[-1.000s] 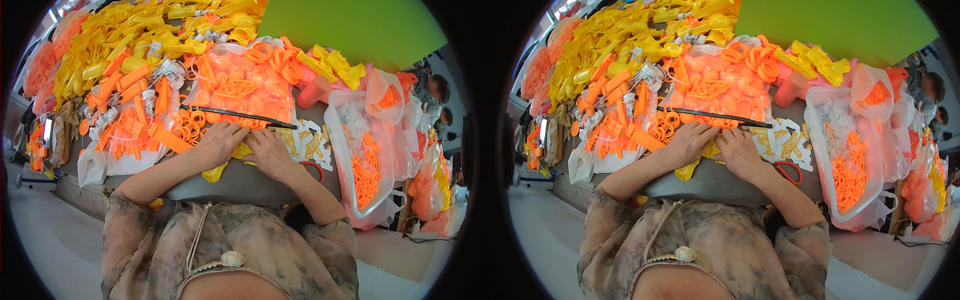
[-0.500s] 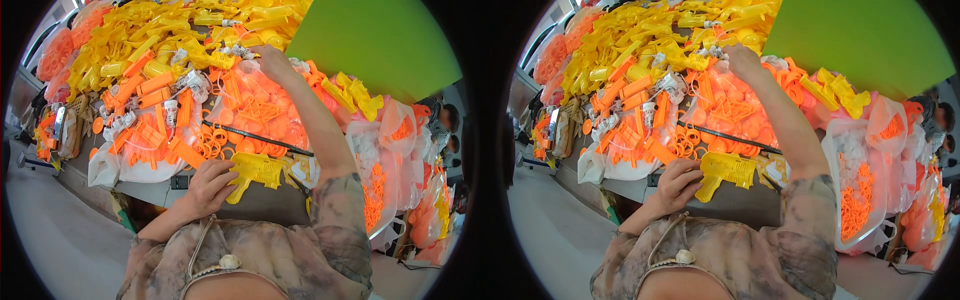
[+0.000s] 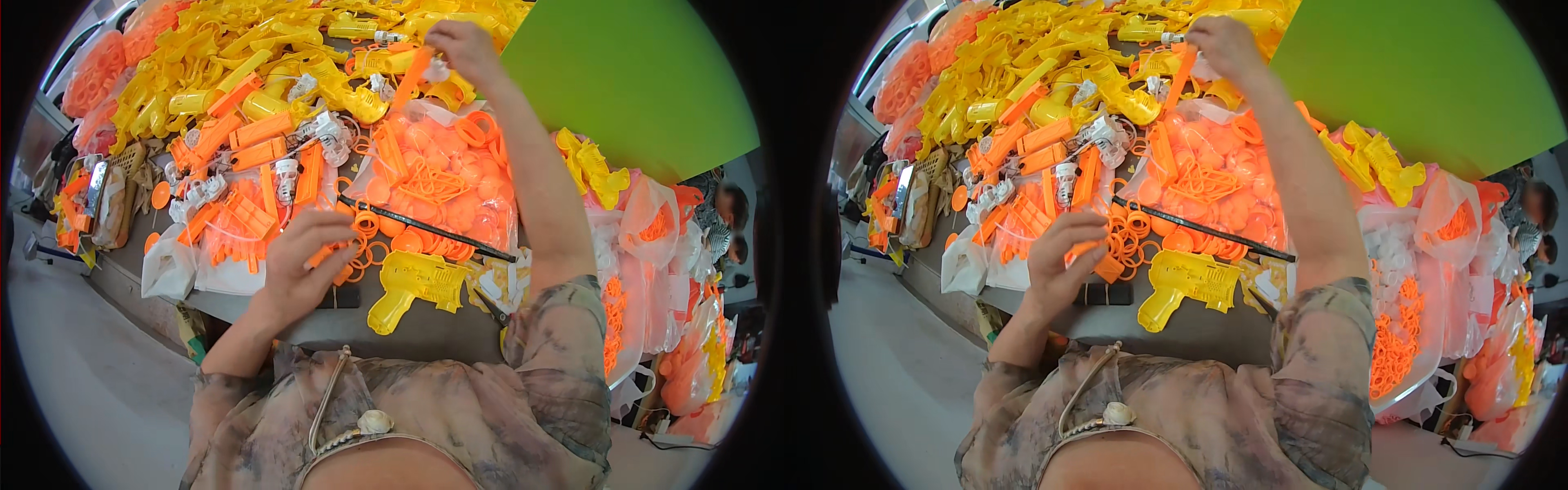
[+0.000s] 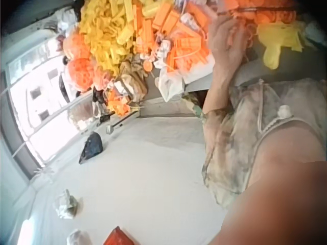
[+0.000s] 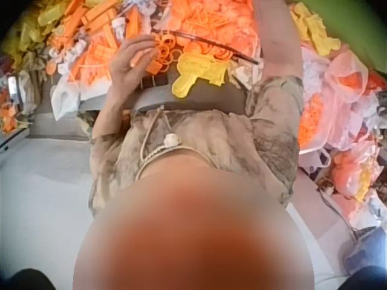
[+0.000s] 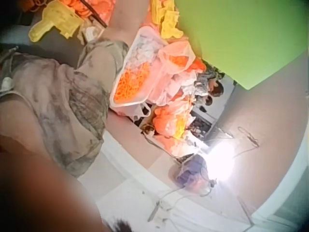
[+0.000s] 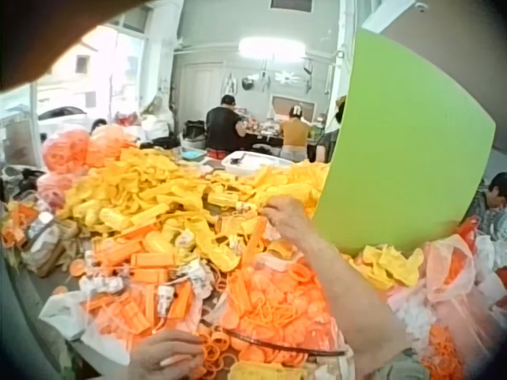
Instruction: Assembling the internal and external components of a yellow plastic toy bubble gun at a factory workbench.
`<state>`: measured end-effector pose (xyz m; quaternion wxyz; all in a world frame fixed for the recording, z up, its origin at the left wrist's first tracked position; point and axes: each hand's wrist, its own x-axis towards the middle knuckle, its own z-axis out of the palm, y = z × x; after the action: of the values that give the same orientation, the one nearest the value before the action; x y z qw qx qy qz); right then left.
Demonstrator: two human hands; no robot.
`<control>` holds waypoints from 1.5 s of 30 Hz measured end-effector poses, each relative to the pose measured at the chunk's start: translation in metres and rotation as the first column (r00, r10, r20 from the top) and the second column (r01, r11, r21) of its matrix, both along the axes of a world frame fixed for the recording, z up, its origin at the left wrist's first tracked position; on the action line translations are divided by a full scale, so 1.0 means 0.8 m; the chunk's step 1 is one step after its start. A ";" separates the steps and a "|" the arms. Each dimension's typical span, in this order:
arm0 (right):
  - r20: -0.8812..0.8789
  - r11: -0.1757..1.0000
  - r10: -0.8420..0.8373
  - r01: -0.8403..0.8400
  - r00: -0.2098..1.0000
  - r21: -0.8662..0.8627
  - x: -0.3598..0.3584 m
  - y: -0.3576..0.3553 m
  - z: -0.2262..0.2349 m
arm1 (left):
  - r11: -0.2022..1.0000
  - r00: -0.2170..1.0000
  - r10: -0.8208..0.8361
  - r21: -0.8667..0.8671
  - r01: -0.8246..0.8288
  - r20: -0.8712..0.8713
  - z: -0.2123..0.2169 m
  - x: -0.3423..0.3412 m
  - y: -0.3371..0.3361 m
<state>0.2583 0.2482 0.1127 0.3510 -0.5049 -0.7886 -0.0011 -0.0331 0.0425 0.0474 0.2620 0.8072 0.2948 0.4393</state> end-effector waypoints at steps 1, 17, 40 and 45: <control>-0.193 0.987 -0.041 0.009 0.980 -0.163 0.009 -0.014 0.018 | 0.998 0.997 -0.022 -0.056 0.026 0.075 0.005 0.006 0.004; -0.728 0.787 0.145 -0.524 0.670 -0.326 -0.005 -0.248 0.025 | -0.002 0.613 0.045 -0.613 0.790 0.789 -0.036 0.102 0.031; -0.772 0.743 -0.164 -0.438 0.614 -0.507 0.023 -0.293 -0.036 | 0.221 0.466 -0.134 -0.433 0.874 0.874 0.052 0.124 0.075; -0.708 0.715 -0.018 -0.485 0.706 -0.503 0.010 -0.262 -0.028 | 0.291 0.528 -0.222 -0.461 0.838 0.820 0.070 0.121 0.082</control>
<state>0.2662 0.0384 0.0902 0.4047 -0.4473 -0.6173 0.5051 0.0639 0.1080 0.1030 0.8290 0.4323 0.0480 0.3514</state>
